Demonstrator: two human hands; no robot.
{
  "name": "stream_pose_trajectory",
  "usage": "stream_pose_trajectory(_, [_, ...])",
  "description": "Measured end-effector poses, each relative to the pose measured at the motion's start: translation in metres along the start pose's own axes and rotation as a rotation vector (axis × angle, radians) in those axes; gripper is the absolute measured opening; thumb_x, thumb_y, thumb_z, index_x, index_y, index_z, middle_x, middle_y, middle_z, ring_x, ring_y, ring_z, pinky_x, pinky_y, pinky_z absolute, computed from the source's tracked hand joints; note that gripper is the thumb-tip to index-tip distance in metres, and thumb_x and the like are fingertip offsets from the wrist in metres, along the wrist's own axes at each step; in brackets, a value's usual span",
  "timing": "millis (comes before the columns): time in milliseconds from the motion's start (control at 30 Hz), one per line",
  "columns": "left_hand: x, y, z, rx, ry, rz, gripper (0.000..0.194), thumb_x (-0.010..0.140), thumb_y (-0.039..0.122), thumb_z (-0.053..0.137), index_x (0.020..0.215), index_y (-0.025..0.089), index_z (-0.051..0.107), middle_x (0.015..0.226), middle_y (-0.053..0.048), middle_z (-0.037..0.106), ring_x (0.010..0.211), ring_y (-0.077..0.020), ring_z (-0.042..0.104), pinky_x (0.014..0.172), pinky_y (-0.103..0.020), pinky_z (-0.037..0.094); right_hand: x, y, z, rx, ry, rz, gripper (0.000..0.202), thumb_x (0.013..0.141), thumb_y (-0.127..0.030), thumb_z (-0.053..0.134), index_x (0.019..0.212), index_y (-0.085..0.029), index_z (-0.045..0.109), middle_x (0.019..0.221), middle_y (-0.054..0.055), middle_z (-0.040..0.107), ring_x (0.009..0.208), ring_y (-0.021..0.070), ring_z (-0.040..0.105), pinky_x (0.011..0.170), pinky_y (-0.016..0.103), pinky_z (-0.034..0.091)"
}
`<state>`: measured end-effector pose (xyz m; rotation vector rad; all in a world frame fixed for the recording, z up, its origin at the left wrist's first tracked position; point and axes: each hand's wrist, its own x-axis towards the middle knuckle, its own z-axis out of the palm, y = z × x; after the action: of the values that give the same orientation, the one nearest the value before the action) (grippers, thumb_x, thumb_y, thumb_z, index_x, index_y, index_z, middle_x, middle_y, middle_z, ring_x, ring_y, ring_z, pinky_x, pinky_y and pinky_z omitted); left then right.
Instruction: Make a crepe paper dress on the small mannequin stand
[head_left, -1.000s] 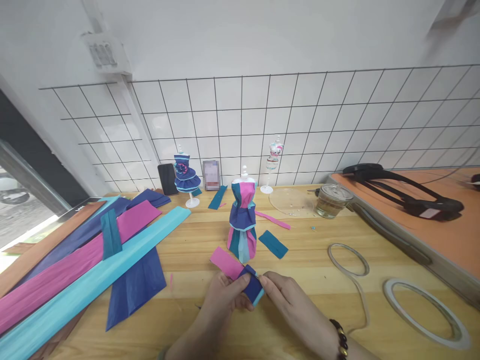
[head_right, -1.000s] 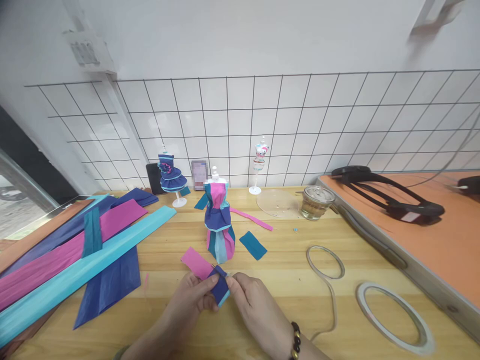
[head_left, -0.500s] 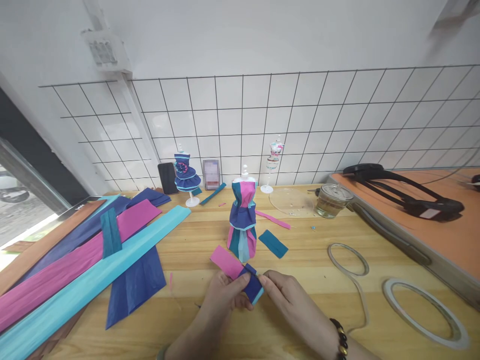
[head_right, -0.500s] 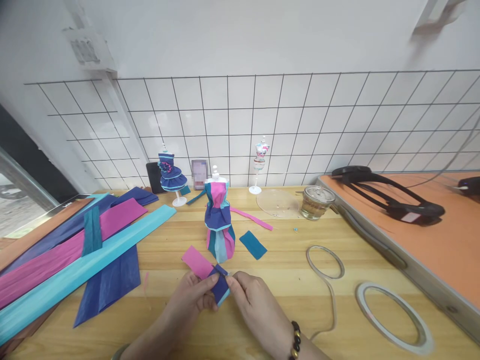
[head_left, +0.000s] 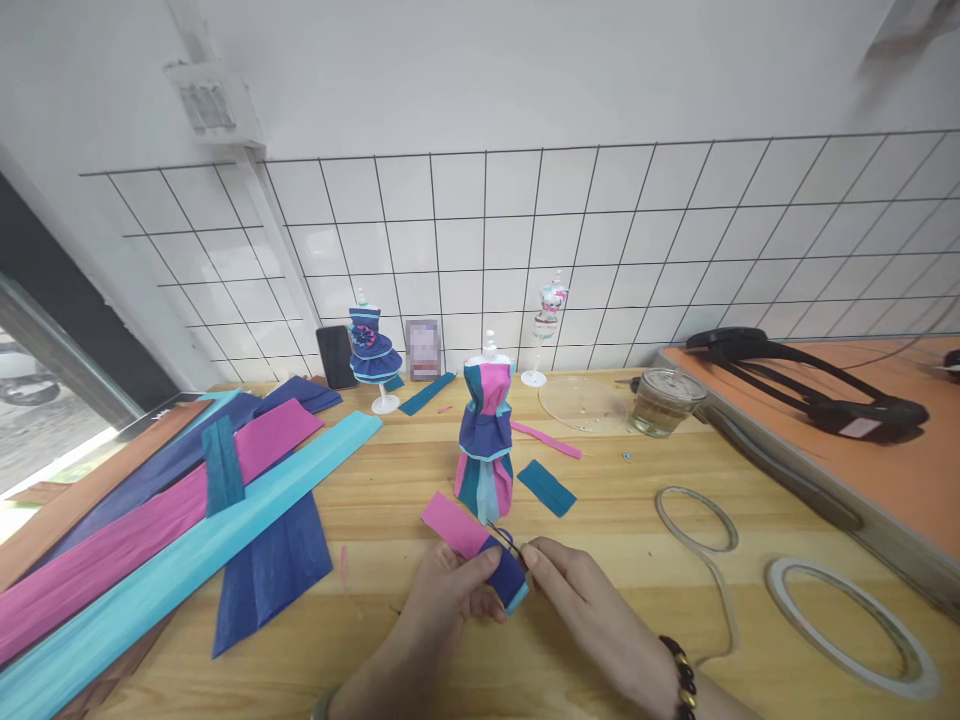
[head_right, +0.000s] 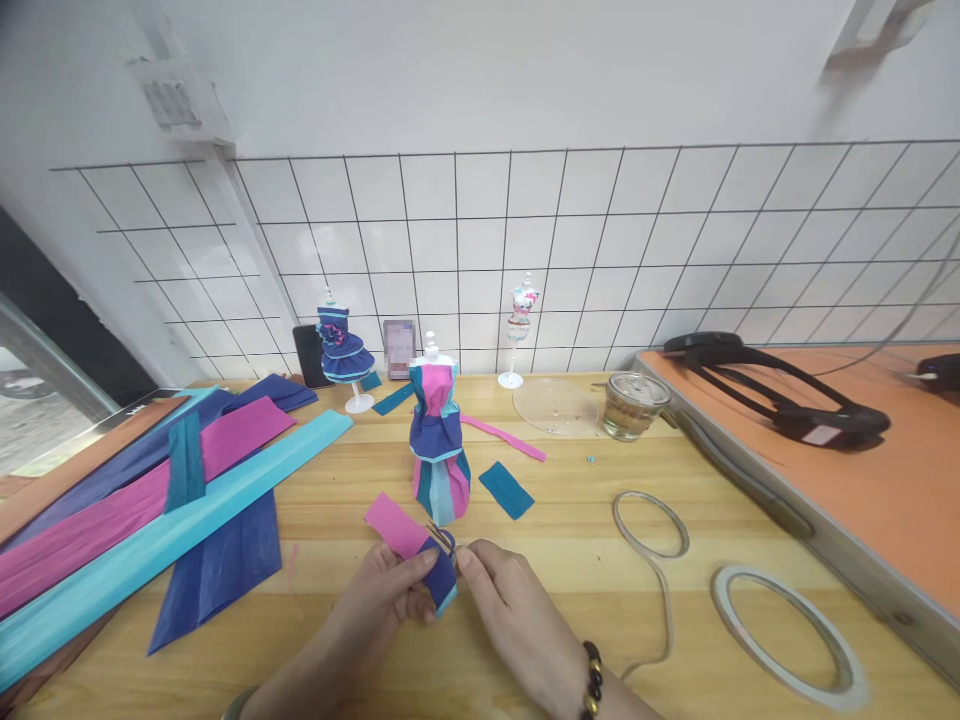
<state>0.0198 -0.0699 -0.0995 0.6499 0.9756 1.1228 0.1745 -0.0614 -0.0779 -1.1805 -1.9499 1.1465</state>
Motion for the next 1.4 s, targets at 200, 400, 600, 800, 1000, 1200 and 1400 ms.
stream_pose_trajectory(200, [0.001, 0.0, -0.002, 0.008, 0.004, 0.001, 0.035, 0.058, 0.04, 0.077, 0.065, 0.009, 0.064, 0.052, -0.004, 0.063, 0.038, -0.0077, 0.052, 0.038, -0.019, 0.042, 0.003, -0.001, -0.019, -0.069, 0.085, 0.033, 0.042, 0.092, -0.046, 0.027, 0.079, -0.019, 0.055, 0.08, 0.004, 0.065, 0.078, 0.0193, 0.059, 0.069, 0.026, 0.042])
stream_pose_trajectory(400, [0.005, -0.006, -0.004, 0.008, 0.039, 0.052, 0.035, 0.052, 0.036, 0.08, 0.071, 0.011, 0.065, 0.062, -0.005, 0.067, 0.049, -0.013, 0.058, 0.037, -0.02, 0.043, 0.018, 0.031, -0.073, -0.73, 0.3, 0.349, 0.039, 0.091, -0.042, 0.028, 0.105, -0.016, 0.054, 0.087, 0.014, 0.068, 0.08, 0.0307, 0.063, 0.062, 0.036, 0.042])
stream_pose_trajectory(600, [0.01, -0.013, -0.01, 0.178, 0.018, 0.076, 0.036, 0.056, 0.041, 0.077, 0.07, 0.01, 0.066, 0.057, -0.006, 0.067, 0.04, -0.0117, 0.055, 0.036, -0.018, 0.036, 0.023, 0.076, -0.092, -1.017, 0.23, 0.433, 0.028, 0.089, -0.027, 0.037, 0.085, -0.011, 0.059, 0.079, 0.018, 0.066, 0.072, 0.0287, 0.064, 0.059, 0.035, 0.043])
stream_pose_trajectory(800, [0.005, -0.007, -0.004, 0.198, 0.099, 0.145, 0.032, 0.053, 0.038, 0.078, 0.067, 0.011, 0.068, 0.058, -0.005, 0.068, 0.035, -0.0087, 0.052, 0.036, -0.019, 0.036, 0.016, 0.039, -0.072, -0.885, 0.387, 0.12, 0.019, 0.086, -0.028, 0.047, 0.095, -0.015, 0.057, 0.093, 0.017, 0.061, 0.092, 0.03, 0.055, 0.077, 0.043, 0.041])
stream_pose_trajectory(1000, [0.01, -0.009, -0.006, 0.153, 0.119, 0.096, 0.035, 0.05, 0.039, 0.08, 0.067, 0.011, 0.069, 0.054, -0.002, 0.064, 0.036, -0.0087, 0.052, 0.04, -0.02, 0.041, 0.002, 0.003, -0.01, -0.033, 0.137, -0.074, 0.018, 0.085, -0.038, 0.049, 0.079, -0.021, 0.043, 0.075, 0.0, 0.054, 0.071, 0.0151, 0.052, 0.065, 0.026, 0.045])
stream_pose_trajectory(1200, [0.004, -0.005, 0.001, -0.005, 0.157, 0.102, 0.04, 0.053, 0.045, 0.078, 0.072, 0.011, 0.068, 0.067, -0.006, 0.067, 0.059, -0.0166, 0.062, 0.045, -0.023, 0.049, 0.005, 0.017, 0.003, 0.011, 0.183, -0.085, 0.012, 0.082, -0.027, 0.049, 0.074, -0.021, 0.042, 0.069, -0.002, 0.05, 0.065, 0.0138, 0.049, 0.062, 0.025, 0.043])
stream_pose_trajectory(1400, [0.006, -0.005, -0.004, 0.105, 0.239, 0.028, 0.047, 0.061, 0.057, 0.067, 0.075, 0.012, 0.064, 0.062, -0.005, 0.067, 0.037, -0.0135, 0.057, 0.042, -0.026, 0.047, 0.005, 0.011, -0.011, -0.02, 0.12, -0.096, 0.01, 0.084, -0.027, 0.047, 0.081, -0.02, 0.052, 0.074, 0.001, 0.056, 0.07, 0.0154, 0.053, 0.066, 0.026, 0.043])
